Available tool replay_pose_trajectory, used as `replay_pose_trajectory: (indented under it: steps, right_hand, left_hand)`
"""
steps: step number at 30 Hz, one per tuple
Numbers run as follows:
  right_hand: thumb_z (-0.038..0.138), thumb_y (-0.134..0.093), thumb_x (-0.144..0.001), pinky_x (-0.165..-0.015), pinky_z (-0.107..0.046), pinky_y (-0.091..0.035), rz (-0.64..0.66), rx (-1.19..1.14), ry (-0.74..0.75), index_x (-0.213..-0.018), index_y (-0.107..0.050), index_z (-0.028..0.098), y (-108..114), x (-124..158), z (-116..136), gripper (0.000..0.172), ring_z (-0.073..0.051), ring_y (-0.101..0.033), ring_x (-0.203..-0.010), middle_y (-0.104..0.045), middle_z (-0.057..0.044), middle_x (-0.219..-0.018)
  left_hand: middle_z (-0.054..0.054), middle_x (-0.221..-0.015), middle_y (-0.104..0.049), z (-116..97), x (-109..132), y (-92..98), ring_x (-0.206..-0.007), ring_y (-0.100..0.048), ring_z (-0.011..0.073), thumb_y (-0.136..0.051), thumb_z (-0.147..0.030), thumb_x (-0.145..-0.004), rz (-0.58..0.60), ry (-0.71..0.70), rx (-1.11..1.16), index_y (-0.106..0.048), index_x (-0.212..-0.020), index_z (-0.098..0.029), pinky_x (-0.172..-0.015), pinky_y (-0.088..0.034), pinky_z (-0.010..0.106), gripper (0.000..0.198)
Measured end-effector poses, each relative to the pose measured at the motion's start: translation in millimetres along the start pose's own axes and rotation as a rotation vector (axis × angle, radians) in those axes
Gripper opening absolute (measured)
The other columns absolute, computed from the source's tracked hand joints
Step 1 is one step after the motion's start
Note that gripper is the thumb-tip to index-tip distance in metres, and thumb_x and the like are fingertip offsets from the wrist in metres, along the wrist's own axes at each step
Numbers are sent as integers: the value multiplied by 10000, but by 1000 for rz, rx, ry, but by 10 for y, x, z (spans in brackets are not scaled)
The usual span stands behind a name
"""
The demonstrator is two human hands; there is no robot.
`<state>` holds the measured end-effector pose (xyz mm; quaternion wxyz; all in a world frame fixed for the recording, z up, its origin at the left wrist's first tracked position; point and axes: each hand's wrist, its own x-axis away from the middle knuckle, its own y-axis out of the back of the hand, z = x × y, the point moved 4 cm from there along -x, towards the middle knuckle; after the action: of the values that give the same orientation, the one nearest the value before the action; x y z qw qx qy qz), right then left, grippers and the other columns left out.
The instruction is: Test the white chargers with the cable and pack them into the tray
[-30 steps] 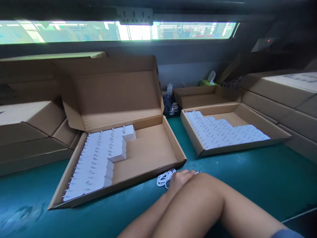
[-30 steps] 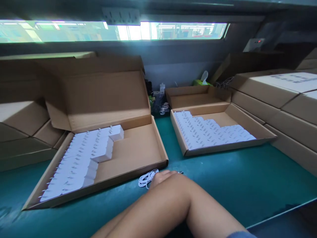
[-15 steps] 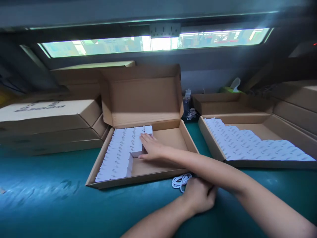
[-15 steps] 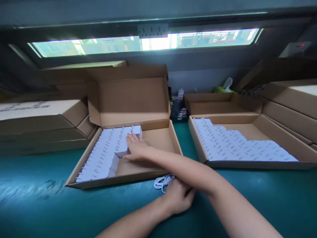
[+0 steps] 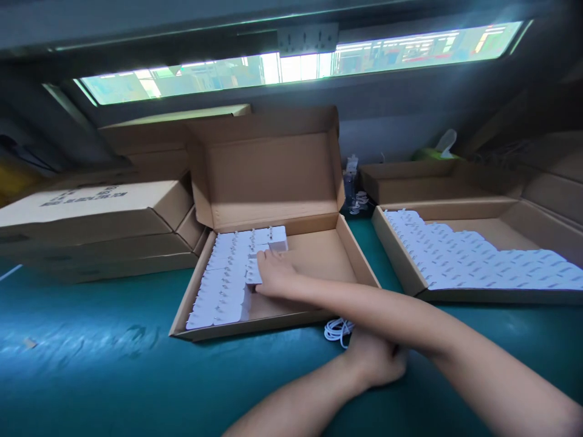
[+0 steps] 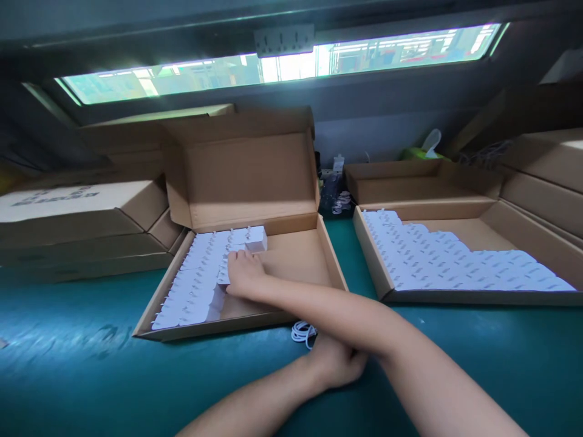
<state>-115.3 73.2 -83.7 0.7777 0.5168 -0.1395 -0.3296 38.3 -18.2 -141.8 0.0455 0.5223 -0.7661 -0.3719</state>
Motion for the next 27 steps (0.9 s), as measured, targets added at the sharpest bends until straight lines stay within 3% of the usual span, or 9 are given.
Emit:
replay_pose_trajectory:
  steps: [4,7,9,11,14,18,21,24,27]
  right_hand:
    - [261,-628,-612,-673,-392,-481,47,-68,48,-986,-508,84,68,-38,-43,431,-276,-570,-807,-565,-169,-985]
    - [326,-670,-564,-652,-350,-485,45,-119,86,-897,-520,132,305,186,-168,414,-247,-576,-773,-592,-108,-920]
    - [349,-697,-540,-687,-336,-483,17,-220,85,-946,-490,148,544,500,-300,498,-233,-572,-820,-581,-87,-967]
    - [365,-713,-543,-716,-329,-483,12,-508,33,-997,-451,166,782,930,-485,561,-210,-576,-835,-577,-65,-972]
    - [377,-713,-563,-742,-322,-484,52,-782,-115,-1055,-394,187,986,1705,-849,617,-206,-580,-878,-568,-65,-971]
    - [442,-704,-567,-756,-338,-491,-71,-727,-385,-1122,-357,234,912,2724,-1434,687,-237,-570,-921,-526,-97,-1050]
    - [445,-687,-605,-869,-407,-450,-87,-599,-506,-1144,-349,228,721,3259,-1741,673,-267,-541,-990,-505,-125,-1096]
    - [435,-683,-637,-964,-425,-379,-29,-463,-511,-1181,-357,208,654,3518,-1887,674,-282,-462,-1116,-438,-151,-1213]
    - [457,-681,-646,-1016,-420,-320,-6,-367,-449,-1225,-366,190,762,3586,-1921,711,-287,-358,-1218,-369,-157,-1294]
  left_hand:
    - [92,-1153,-600,-9,-14,21,-1060,-542,283,-458,-167,-760,16,-3,-33,-554,-1116,-154,-874,-465,399,369]
    - [75,-953,-682,-25,-39,17,-868,-631,243,-441,-188,-807,85,15,-92,-629,-945,-161,-758,-511,342,235]
    - [65,-853,-693,-25,-47,16,-756,-648,212,-418,-214,-844,106,42,-126,-639,-885,-164,-697,-518,313,231]
    - [61,-809,-690,-18,-49,19,-724,-646,205,-408,-221,-854,90,60,-151,-637,-865,-166,-679,-516,310,236]
    - [77,-906,-678,-4,-51,19,-784,-637,216,-441,-211,-827,45,52,-172,-617,-923,-165,-716,-507,330,205]
    - [67,-753,-664,12,-67,-4,-650,-626,194,-442,-182,-824,57,54,-195,-623,-823,-164,-589,-496,280,182]
    - [60,-664,-624,20,-86,-12,-590,-601,185,-392,-198,-867,62,67,-212,-626,-799,-154,-546,-468,271,247]
    - [52,-691,-619,33,-107,-20,-618,-598,171,-378,-221,-888,73,62,-196,-627,-868,-163,-578,-459,260,256]
    - [50,-703,-614,47,-130,-25,-631,-593,163,-377,-233,-897,89,49,-172,-621,-920,-162,-591,-452,254,255]
